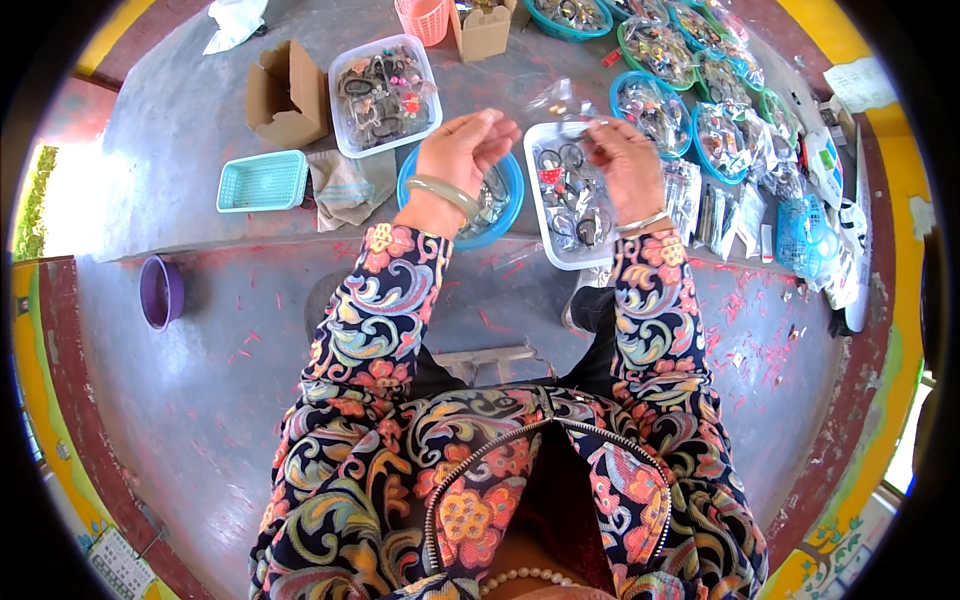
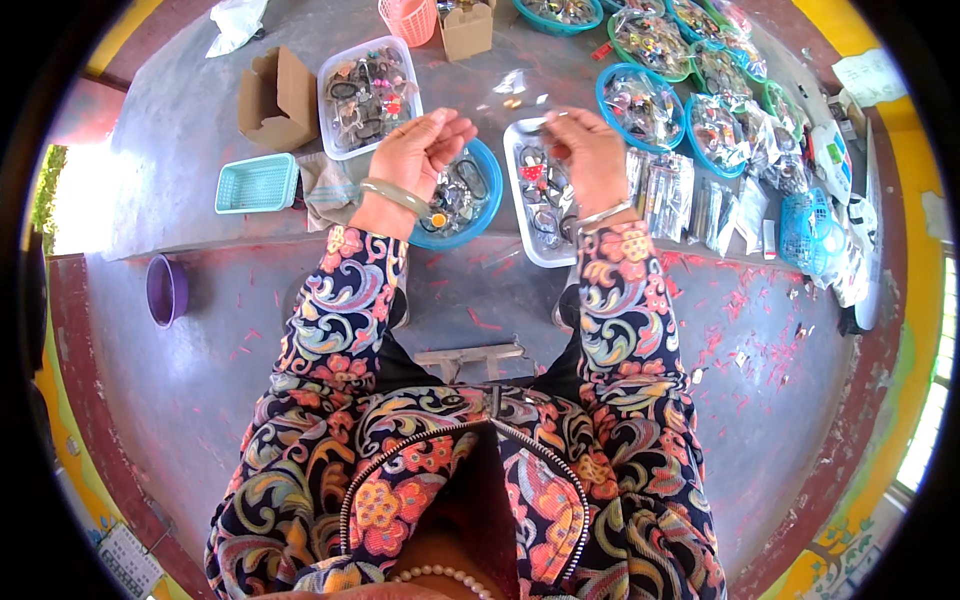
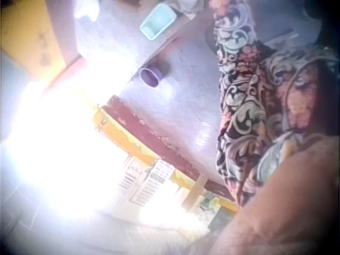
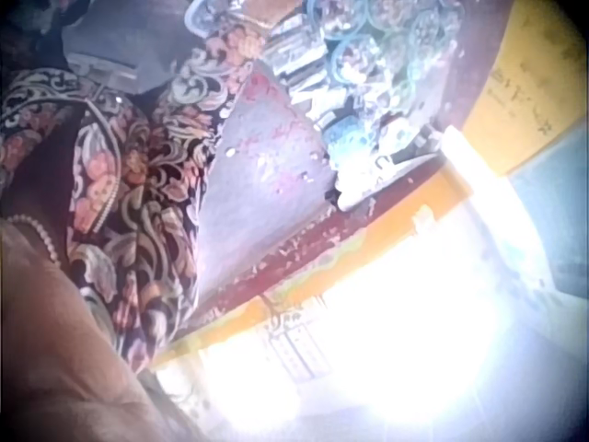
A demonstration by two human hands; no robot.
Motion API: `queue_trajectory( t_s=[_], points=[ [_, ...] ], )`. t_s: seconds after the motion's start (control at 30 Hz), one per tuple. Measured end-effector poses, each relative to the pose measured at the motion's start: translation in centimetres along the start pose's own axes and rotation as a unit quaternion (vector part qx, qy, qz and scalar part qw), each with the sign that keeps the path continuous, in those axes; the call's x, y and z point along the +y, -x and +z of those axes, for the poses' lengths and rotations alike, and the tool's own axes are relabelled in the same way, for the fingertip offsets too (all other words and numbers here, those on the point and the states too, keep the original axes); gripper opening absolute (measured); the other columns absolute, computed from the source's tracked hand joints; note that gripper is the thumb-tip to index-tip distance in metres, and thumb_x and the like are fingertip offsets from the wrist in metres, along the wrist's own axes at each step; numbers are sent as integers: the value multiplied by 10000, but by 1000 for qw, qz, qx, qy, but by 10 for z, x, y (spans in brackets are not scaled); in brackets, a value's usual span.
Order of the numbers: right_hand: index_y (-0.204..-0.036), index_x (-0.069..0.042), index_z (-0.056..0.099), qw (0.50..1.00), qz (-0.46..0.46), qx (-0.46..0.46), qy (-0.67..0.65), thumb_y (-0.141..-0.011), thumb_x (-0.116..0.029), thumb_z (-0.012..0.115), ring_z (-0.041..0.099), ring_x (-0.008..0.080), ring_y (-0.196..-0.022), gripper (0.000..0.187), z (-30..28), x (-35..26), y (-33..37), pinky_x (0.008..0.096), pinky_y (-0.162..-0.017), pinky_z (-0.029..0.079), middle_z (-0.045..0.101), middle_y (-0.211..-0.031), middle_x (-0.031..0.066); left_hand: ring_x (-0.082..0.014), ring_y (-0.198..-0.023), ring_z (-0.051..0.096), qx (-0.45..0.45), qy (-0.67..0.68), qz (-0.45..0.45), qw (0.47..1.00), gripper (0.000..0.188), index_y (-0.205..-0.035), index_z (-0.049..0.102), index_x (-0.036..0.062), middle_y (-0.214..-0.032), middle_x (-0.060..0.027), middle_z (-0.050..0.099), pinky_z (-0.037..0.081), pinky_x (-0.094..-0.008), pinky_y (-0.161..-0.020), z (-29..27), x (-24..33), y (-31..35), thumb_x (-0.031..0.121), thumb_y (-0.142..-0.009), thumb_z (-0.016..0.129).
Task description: The person sits at a table and repeatedly picks up small hair accessories, places them into clear plastic bags, and seals the bags. The packaged items are then placed into a white plastic container. The person handles various types of hair accessories, including clips and bands, throughout the process.
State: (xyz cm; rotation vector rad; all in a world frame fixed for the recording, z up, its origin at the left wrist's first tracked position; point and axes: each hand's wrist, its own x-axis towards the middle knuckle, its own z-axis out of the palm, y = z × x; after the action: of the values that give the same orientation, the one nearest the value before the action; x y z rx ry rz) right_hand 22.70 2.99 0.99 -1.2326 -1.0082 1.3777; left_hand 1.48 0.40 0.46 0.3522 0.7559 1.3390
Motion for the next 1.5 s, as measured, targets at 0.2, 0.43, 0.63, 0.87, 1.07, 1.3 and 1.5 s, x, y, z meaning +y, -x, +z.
queue_trajectory(
  t_s=[0.2, 0.43, 0.63, 0.87, 1.07, 1.3, 1.5],
  points=[
    [-852, -34, 615, 989, 34, 124, -80, -756, -120, 650, 566, 114, -590, 134, -75, 22, -33, 204, -522, 423, 593, -668, 27, -307, -889, 595, 13, 4, 14, 1000, 190, -917, 562, -73, -891, -197, 605, 521, -251, -667, -4, 13, 0, 98, -833, 563],
    [-731, -18, 564, 957, 196, 199, -75, -760, -115, 638, 510, 152, -473, 126, -118, 121, -70, 241, -414, 393, 557, -602, 83, -280, -879, 600, 24, -28, -10, 999, 200, -925, 562, -61, -887, -179, 606, 504, -242, -654, -5, 15, 3, 124, -853, 533],
    [-722, 6, 523, 939, 207, 252, -108, -767, -112, 640, 509, 177, -459, 172, -127, 164, -97, 255, -392, 399, 539, -597, 102, -241, -855, 604, 2, -49, -46, 998, 206, -926, 570, -50, -884, -160, 611, 493, -235, -658, -6, 10, 1, 138, -855, 529],
    [-730, 31, 567, 905, 222, 362, -18, -801, -88, 544, 568, 180, -503, 141, -111, 181, -106, 260, -420, 445, 595, -675, 103, -238, -844, 608, 8, -71, -44, 996, 205, -920, 579, -44, -870, -154, 619, 490, -238, -664, -7, 11, 0, 144, -851, 538],
    [-677, -103, 659, 555, 10, 76, 828, -791, -137, 432, 635, 189, -689, 257, -108, 185, -103, 303, -588, 497, 653, -753, 70, -255, -856, 607, 8, -33, 15, 999, 232, -947, 572, -49, -861, -155, 621, 489, -251, -660, -20, 25, -3, 155, -836, 560],
    [-827, -119, 665, 865, -166, 184, 436, -740, -223, 530, 614, 300, -746, 192, -32, 157, -78, 354, -678, 472, 634, -810, 138, -269, -851, 606, 25, 39, 120, 992, 195, -925, 564, -51, -875, -161, 611, 513, -256, -656, -27, 77, 6, 124, -841, 544],
    [-860, -57, 629, 840, -101, -71, 529, -760, -187, 532, 592, 308, -821, 191, 51, 181, -23, 378, -730, 468, 623, -852, 153, -280, -855, 604, 39, 114, 157, 980, 183, -925, 545, -57, -850, -153, 606, 533, -254, -631, -43, 101, 17, 103, -835, 550]
  ],
)
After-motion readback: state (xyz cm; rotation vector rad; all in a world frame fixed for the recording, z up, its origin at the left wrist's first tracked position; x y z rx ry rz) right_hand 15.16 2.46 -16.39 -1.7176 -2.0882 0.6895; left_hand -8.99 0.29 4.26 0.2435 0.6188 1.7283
